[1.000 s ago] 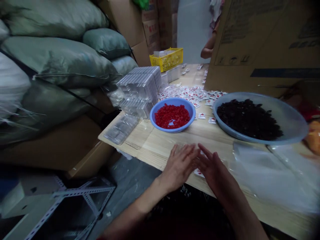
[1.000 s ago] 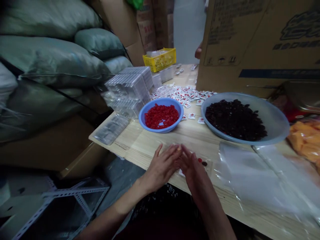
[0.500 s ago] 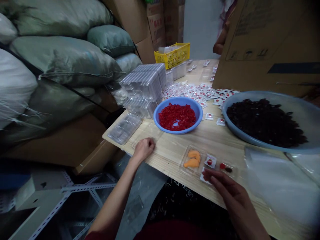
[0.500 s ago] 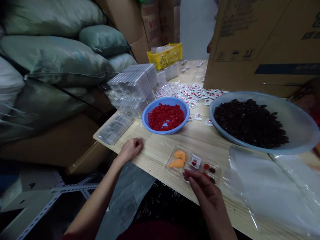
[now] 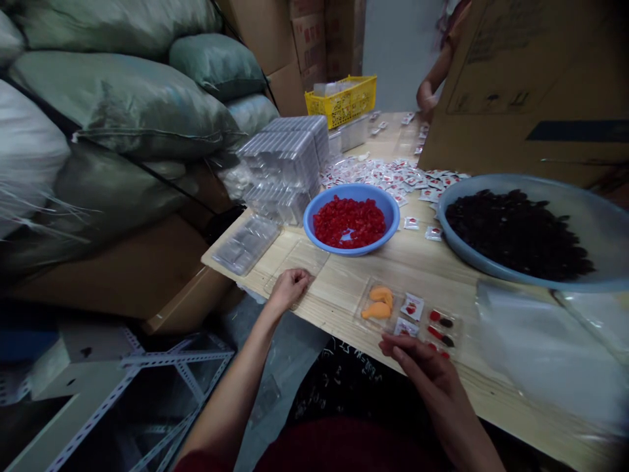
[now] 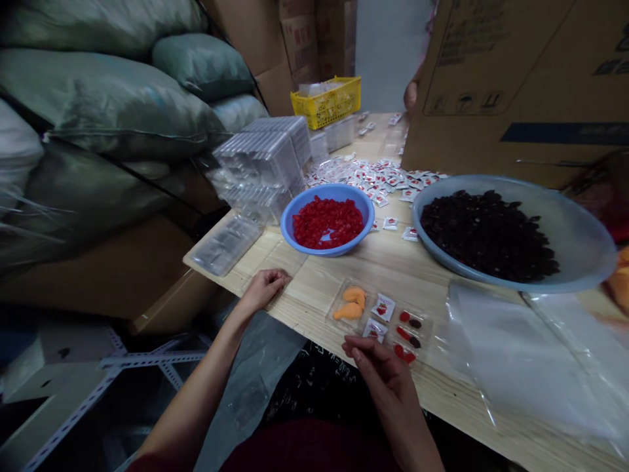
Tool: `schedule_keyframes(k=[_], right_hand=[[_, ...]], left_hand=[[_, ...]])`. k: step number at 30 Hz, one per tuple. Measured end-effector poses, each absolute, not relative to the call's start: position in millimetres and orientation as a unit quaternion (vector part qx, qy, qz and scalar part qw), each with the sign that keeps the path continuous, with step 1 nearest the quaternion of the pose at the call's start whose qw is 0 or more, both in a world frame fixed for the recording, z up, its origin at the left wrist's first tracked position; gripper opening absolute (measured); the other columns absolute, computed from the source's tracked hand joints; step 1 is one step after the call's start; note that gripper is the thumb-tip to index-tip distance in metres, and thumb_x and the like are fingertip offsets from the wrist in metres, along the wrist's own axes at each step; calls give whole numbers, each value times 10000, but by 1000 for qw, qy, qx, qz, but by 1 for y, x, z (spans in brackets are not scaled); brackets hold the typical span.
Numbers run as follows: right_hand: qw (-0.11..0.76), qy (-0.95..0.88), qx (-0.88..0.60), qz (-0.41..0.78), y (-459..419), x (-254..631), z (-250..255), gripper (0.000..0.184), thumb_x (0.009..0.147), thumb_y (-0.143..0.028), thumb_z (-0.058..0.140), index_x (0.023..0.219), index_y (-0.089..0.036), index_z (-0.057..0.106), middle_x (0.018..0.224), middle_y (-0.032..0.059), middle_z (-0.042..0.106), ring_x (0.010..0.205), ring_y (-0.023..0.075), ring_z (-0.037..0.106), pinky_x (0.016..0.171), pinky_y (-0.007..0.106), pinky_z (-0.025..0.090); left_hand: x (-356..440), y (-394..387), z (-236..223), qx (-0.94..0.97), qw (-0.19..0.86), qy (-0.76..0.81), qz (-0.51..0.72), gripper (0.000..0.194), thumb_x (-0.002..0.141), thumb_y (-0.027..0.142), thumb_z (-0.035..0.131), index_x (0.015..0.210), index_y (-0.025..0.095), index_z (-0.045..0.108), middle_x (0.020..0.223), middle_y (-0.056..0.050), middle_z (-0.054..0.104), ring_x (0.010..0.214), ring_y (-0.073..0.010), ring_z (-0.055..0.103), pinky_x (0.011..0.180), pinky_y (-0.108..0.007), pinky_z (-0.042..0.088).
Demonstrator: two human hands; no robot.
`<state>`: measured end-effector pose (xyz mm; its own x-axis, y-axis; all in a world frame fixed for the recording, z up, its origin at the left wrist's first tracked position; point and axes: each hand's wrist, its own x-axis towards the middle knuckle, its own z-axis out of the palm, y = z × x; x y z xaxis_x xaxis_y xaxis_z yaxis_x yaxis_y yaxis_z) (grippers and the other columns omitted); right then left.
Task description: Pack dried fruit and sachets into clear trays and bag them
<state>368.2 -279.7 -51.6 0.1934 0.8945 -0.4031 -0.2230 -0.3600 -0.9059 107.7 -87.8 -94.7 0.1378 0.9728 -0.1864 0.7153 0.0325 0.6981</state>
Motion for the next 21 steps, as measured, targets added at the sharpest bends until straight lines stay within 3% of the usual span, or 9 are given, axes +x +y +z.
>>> schedule_keyframes(k=[7, 14, 18, 21], right_hand=[[494, -272, -591, 577, -284, 368, -54, 396, 752, -565, 754, 991, -250, 754, 1045, 66, 754, 1075, 281, 679, 1019, 414, 494], [490, -303, -582, 574, -283, 376, -68, 361, 806, -538, 713, 1031, -258, 741, 1090, 76, 742, 1094, 288, 668, 1023, 463, 497], [472, -461, -576, 482, -257, 357, -72, 261, 912, -439, 609, 1056, -255, 725, 1158, 79, 715, 1124, 278, 644, 1037, 477, 475], [443, -617, -536, 370, -219, 315, -76, 302, 971, -287, 488, 1207, -244, 671, 1301, 85, 647, 1248, 259, 564, 1098, 461, 418]], left_hand=[[111, -91, -93, 685, 289, 649, 162, 268, 843, 379, 535, 724, 175, 662, 603, 6, 588, 616, -150, 528, 592, -241, 387], [125, -104, -85, 715, 197, 661, 114, 129, 856, 241, 521, 862, 203, 644, 803, -52, 679, 770, -209, 613, 684, -292, 384], [123, -103, -81, 756, 139, 636, 69, 124, 902, 243, 486, 896, 199, 601, 855, -68, 684, 802, -210, 633, 696, -292, 399], [112, -101, -79, 763, 142, 620, 112, 156, 950, 264, 432, 911, 196, 567, 835, -56, 666, 772, -188, 621, 717, -289, 413]])
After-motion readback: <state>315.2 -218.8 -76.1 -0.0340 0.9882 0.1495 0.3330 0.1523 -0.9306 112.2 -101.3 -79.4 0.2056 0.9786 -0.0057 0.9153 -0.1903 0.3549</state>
